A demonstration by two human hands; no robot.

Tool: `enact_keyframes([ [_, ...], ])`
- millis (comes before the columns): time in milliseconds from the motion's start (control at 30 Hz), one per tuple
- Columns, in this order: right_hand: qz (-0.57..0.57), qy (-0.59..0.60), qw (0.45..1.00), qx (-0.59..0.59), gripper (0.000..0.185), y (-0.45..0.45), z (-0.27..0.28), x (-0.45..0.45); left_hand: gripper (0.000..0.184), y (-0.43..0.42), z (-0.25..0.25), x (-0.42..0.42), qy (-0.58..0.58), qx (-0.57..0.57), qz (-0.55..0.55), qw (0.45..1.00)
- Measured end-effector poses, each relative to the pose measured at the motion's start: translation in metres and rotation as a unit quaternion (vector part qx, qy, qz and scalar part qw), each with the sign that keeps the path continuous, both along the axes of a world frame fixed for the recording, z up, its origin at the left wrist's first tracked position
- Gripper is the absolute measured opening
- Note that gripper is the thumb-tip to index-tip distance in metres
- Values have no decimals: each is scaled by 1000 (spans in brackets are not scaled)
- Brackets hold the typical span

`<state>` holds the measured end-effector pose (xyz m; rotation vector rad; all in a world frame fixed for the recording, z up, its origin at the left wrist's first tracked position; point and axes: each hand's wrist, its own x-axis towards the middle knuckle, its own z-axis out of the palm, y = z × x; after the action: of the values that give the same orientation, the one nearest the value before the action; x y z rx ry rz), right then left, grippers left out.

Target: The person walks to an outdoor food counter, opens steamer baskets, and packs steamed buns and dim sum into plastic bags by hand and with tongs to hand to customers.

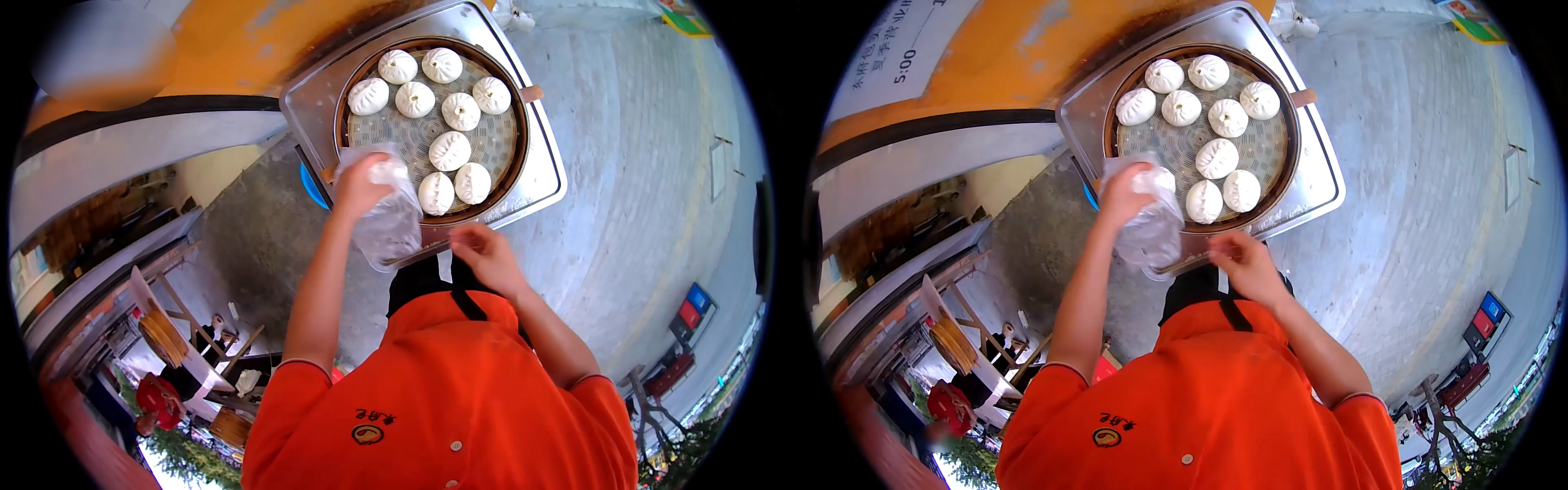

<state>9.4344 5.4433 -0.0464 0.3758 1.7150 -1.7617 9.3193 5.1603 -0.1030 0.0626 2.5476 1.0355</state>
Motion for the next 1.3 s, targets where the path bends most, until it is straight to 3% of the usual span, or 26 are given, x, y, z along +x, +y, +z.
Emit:
enact_keyframes([
  [100, 3, 78, 994, -77, 25, -58, 32, -25, 56, 26, 4, -3, -26, -29, -7, 999],
  [167, -15, 58, 991, -118, 27, -93, 18, -37, 60, 26, 7, -2, -46, -31, -18, 998],
  [233, 18, 61, 995, 72, 34, -112, -26, -39, 60, 17, -9, -4, -47, 70, 19, 996],
  [267, 14, 67, 995, 70, 34, -117, -39, -40, 60, 13, -18, -7, -42, 67, 15, 997],
  [333, -74, 57, 986, 139, 44, -127, -59, -39, 62, 6, -35, -8, -97, 213, 224, 946],
  [367, -77, 58, 986, 139, 44, -137, -82, -39, 62, 5, -38, -11, -96, 213, 222, 947],
  [433, -155, -14, 983, 96, 56, -154, -115, -43, 69, 2, -42, -14, -95, 1, 176, 980],
  [467, -182, -37, 979, 82, 60, -159, -120, -47, 77, 4, -46, -17, -125, -38, 151, 980],
  [567, -229, -81, 953, 181, 68, -161, -109, -60, 89, 4, -61, -24, -143, 1, 148, 978],
  [633, -285, -184, 932, 127, 83, -154, -107, -66, 88, 5, -51, -30, -154, -7, 116, 981],
  [700, -284, -201, 932, 102, 83, -154, -100, -73, 88, 5, -50, -31, -165, -17, 87, 982],
  [767, -348, -235, 907, -43, 86, -156, -90, -79, 85, 7, -53, -33, -222, -14, 40, 974],
  [900, -359, -265, 892, -68, 82, -165, -105, -85, 70, 12, -28, -39, -280, -51, -9, 959],
  [967, -326, -223, 916, -63, 73, -167, -123, -81, 57, 10, -35, -28, -248, 129, 70, 958],
  [1000, -327, -220, 917, -61, 73, -167, -118, -81, 57, 10, -35, -22, -246, 131, 69, 958],
  [1067, -371, -80, 923, -58, 53, -171, -103, -73, 50, 11, -33, -1, -148, 220, 151, 952],
  [1100, -372, -79, 923, -56, 53, -169, -93, -73, 50, 11, -29, 4, -148, 222, 150, 952],
  [1167, -425, 22, 900, -91, 38, -166, -73, -74, 47, 10, -19, 15, -36, 261, 146, 953],
  [1233, -399, 28, 909, -116, 34, -142, -64, -81, 40, 16, 3, 17, -8, 305, 153, 940],
  [1267, -373, 29, 916, -143, 31, -131, -63, -84, 39, 17, 15, 15, -33, 454, 231, 860],
  [1300, -419, 24, 880, -222, 32, -127, -62, -91, 39, 14, 23, 15, -57, 586, 302, 750],
])
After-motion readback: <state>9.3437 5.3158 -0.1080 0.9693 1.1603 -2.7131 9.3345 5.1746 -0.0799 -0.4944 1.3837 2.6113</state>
